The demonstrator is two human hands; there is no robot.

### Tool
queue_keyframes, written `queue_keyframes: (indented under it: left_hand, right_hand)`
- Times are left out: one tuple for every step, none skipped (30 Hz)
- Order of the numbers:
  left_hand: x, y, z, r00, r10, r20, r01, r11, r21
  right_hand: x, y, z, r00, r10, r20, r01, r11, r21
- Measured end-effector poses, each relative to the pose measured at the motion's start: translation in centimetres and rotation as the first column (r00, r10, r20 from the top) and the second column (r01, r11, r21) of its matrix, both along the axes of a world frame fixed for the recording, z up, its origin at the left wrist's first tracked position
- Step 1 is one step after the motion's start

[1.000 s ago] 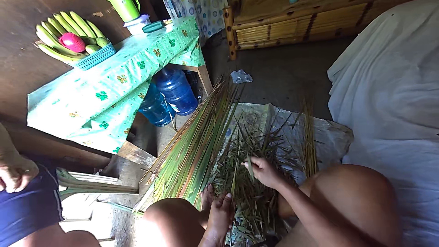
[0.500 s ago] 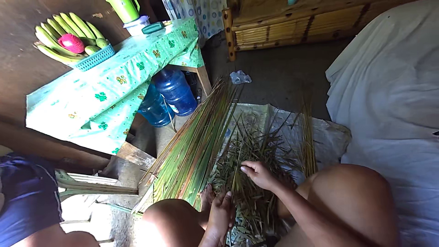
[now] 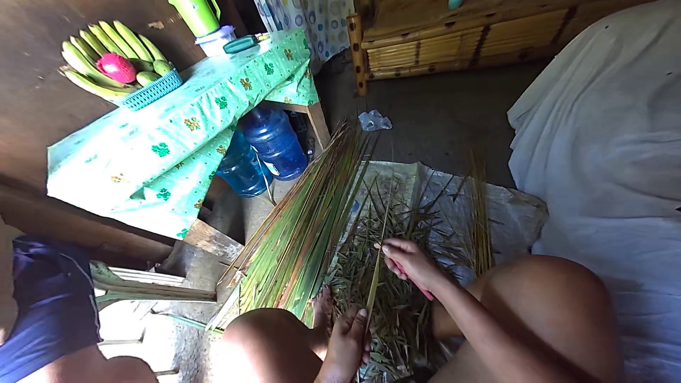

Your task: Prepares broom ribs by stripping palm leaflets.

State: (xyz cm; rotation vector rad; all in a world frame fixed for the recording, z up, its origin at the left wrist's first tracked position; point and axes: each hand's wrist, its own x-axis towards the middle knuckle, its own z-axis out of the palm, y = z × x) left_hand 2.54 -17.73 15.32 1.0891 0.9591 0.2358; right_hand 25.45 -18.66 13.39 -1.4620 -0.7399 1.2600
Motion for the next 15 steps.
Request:
queue_keyframes:
  left_hand:
    - [-0.1,0.1,-0.1,1.0,0.007,-0.007,-0.007,1.0,0.016]
    - [-0.1,0.3,-0.3,0.999,0.032,-0.011,-0.031,0.999,0.025]
    - [0.0,0.5,-0.4,0.998,0.063,-0.017,-0.063,0.998,0.026]
    - [0.3,0.8,-0.5,0.995,0.095,-0.022,-0.095,0.995,0.032]
    - [0.5,1.1,-0.7,0.992,0.123,-0.023,-0.122,0.992,0.044]
    - [0.8,1.3,-0.8,0.99,0.142,-0.025,-0.14,0.988,0.059]
    - [1.0,1.4,-1.0,0.988,0.154,-0.026,-0.152,0.986,0.073]
    - [1.1,1.5,-1.0,0.987,0.159,-0.029,-0.156,0.984,0.083]
    - [1.2,1.4,-1.0,0.986,0.164,-0.025,-0.161,0.983,0.084]
    - [1.3,1.3,-0.9,0.987,0.161,-0.022,-0.158,0.984,0.078]
    - [1.2,1.2,-0.8,0.987,0.157,-0.018,-0.156,0.985,0.068]
    - [1.2,1.0,-0.7,0.987,0.16,-0.012,-0.159,0.986,0.053]
    - [1.0,0.8,-0.5,0.986,0.164,-0.009,-0.164,0.986,0.038]
    - [0.9,0.6,-0.4,0.986,0.164,-0.006,-0.164,0.986,0.024]
    - [0.7,0.4,-0.3,0.987,0.158,-0.003,-0.158,0.987,0.011]
  right_hand:
    - [-0.1,-0.1,0.1,0.998,0.033,0.058,-0.033,0.999,0.004]
    - [-0.4,-0.5,0.2,0.985,0.108,0.133,-0.109,0.994,0.004]
    - [-1.0,-0.9,0.4,0.958,0.201,0.205,-0.206,0.979,0.005]
    - [-1.8,-1.5,0.6,0.917,0.294,0.269,-0.308,0.951,0.007]
    - [-2.5,-2.0,0.8,0.866,0.378,0.326,-0.404,0.915,0.012]
    - [-3.2,-2.4,0.9,0.815,0.438,0.379,-0.48,0.877,0.02]
    - [-3.7,-2.7,0.7,0.775,0.463,0.43,-0.528,0.848,0.039]
    - [-4.0,-2.8,0.4,0.752,0.458,0.474,-0.547,0.835,0.059]
    - [-4.0,-2.8,0.1,0.744,0.435,0.507,-0.543,0.836,0.079]
    - [-3.8,-2.6,-0.1,0.742,0.399,0.538,-0.524,0.847,0.094]
    - [-3.4,-2.4,-0.2,0.742,0.37,0.56,-0.497,0.864,0.088]
    - [-2.9,-2.0,-0.4,0.742,0.335,0.58,-0.459,0.885,0.075]
    - [-2.3,-1.6,-0.7,0.749,0.298,0.592,-0.413,0.909,0.065]
    - [-1.7,-1.1,-1.0,0.762,0.261,0.593,-0.359,0.932,0.051]
    - [-1.0,-0.7,-1.1,0.78,0.231,0.581,-0.306,0.951,0.033]
